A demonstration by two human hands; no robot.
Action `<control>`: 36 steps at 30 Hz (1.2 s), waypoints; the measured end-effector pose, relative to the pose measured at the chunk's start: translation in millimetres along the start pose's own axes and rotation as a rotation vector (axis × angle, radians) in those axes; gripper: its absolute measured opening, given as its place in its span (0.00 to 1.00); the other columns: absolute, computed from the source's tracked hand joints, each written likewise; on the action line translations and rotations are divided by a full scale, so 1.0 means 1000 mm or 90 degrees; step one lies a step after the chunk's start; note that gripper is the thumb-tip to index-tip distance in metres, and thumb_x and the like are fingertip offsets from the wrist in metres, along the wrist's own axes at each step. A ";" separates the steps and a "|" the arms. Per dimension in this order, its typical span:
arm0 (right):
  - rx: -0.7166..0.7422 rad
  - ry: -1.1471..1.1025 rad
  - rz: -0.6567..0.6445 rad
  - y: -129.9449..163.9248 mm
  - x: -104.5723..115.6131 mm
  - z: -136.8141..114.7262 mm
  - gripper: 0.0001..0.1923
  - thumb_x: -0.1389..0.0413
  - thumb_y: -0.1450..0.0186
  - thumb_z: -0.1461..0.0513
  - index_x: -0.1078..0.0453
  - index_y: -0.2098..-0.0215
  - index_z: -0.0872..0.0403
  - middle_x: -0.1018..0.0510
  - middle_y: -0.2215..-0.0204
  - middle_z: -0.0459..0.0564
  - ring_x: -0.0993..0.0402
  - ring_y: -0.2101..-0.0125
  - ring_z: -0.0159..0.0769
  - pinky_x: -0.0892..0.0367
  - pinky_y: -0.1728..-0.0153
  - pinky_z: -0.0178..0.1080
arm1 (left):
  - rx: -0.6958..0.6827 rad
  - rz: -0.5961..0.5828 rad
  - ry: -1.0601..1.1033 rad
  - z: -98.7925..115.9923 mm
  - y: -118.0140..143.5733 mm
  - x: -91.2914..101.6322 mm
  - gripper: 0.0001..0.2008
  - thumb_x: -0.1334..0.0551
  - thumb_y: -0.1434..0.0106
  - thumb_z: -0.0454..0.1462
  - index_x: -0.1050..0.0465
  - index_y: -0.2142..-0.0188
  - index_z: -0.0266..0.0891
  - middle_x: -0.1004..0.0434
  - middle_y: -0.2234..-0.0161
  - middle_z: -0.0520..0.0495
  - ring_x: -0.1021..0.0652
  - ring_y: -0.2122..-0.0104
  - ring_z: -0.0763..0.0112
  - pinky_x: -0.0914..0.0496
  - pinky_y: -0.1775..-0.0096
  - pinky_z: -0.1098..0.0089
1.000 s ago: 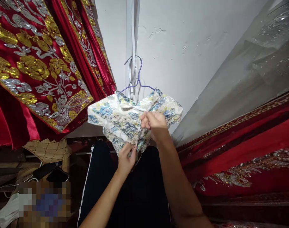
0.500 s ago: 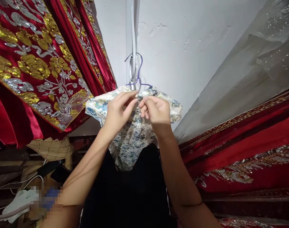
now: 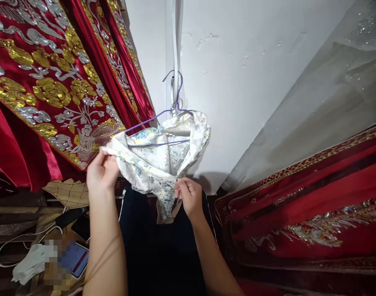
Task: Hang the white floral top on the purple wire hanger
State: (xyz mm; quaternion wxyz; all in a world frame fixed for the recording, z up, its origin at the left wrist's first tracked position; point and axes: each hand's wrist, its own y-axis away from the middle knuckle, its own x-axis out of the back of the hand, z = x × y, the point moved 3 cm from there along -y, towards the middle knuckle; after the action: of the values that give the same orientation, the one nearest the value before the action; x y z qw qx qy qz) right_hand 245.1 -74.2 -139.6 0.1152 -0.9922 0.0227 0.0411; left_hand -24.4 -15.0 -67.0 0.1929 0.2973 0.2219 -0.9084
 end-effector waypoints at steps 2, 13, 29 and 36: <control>-0.031 -0.046 0.005 0.009 -0.003 0.004 0.18 0.48 0.33 0.56 0.31 0.79 0.51 0.31 0.85 0.46 0.40 0.83 0.33 0.43 0.78 0.39 | 0.071 0.041 0.029 -0.026 0.024 0.018 0.14 0.51 0.28 0.29 0.34 0.70 0.38 0.27 0.74 0.48 0.23 0.67 0.74 0.27 0.58 0.71; -0.008 0.102 -0.050 -0.001 0.058 -0.008 0.25 0.49 0.31 0.45 0.28 0.76 0.52 0.25 0.77 0.48 0.30 0.72 0.36 0.35 0.68 0.38 | 0.227 -0.125 0.042 -0.061 0.124 -0.050 0.15 0.26 0.46 0.46 0.21 0.69 0.36 0.21 0.68 0.47 0.20 0.66 0.67 0.26 0.59 0.70; 0.195 0.180 -0.099 -0.090 0.064 -0.101 0.09 0.42 0.45 0.67 0.25 0.65 0.54 0.20 0.66 0.49 0.24 0.65 0.40 0.30 0.65 0.38 | 0.225 -0.683 -0.570 -0.080 0.095 -0.065 0.28 0.44 0.35 0.61 0.23 0.65 0.39 0.22 0.68 0.46 0.22 0.65 0.59 0.30 0.63 0.65; 0.112 0.198 -0.181 -0.154 0.038 -0.047 0.26 0.44 0.44 0.65 0.26 0.46 0.57 0.20 0.51 0.55 0.23 0.55 0.42 0.29 0.56 0.40 | 0.078 -0.635 -1.044 -0.025 0.041 -0.032 0.28 0.48 0.33 0.59 0.30 0.77 0.40 0.27 0.78 0.44 0.26 0.76 0.61 0.40 0.71 0.66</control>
State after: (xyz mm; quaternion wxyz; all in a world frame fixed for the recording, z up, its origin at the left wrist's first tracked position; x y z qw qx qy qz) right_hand 294.5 63.3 -62.3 0.2007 -0.9661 -0.0962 -0.1310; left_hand 30.5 -29.2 -77.2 -0.1362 -0.5491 0.0708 -0.8215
